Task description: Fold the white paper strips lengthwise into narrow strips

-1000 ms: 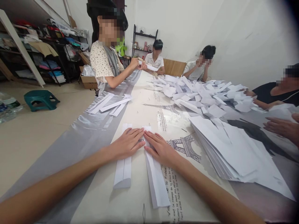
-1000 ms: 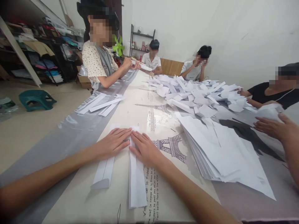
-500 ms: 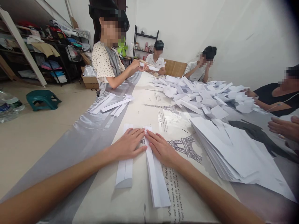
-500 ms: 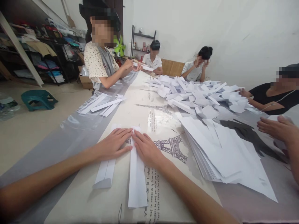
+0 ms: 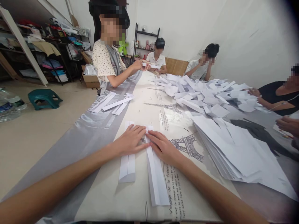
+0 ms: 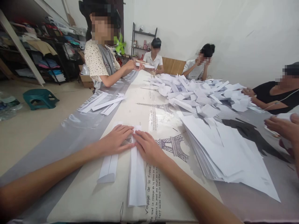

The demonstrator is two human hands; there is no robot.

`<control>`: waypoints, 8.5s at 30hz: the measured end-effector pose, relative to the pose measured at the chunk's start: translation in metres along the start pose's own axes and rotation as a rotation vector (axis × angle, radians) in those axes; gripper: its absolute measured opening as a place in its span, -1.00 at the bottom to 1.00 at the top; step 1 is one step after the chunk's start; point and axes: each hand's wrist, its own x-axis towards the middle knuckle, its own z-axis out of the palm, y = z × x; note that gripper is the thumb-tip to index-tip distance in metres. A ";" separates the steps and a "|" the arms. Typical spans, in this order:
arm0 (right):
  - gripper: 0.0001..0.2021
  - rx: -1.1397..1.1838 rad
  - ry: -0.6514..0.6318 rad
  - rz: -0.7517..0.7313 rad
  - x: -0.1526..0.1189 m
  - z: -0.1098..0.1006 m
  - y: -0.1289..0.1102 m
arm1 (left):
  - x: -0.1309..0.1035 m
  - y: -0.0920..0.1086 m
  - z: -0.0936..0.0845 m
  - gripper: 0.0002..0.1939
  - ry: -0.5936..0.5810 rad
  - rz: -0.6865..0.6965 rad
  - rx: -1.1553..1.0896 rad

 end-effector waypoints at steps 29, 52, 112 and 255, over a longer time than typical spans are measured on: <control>-0.58 0.034 -0.060 0.025 0.002 -0.010 -0.001 | -0.004 -0.004 0.004 -0.44 -0.039 0.020 0.003; -0.65 0.039 -0.050 -0.090 0.001 -0.020 0.005 | 0.007 -0.016 -0.005 -0.41 -0.052 0.090 0.095; -0.70 0.026 -0.031 0.010 -0.009 -0.008 -0.042 | -0.004 -0.019 -0.002 -0.58 -0.027 -0.197 0.258; -0.56 -0.229 0.005 0.126 -0.036 -0.008 -0.057 | -0.010 -0.016 0.006 -0.17 0.021 -0.340 0.204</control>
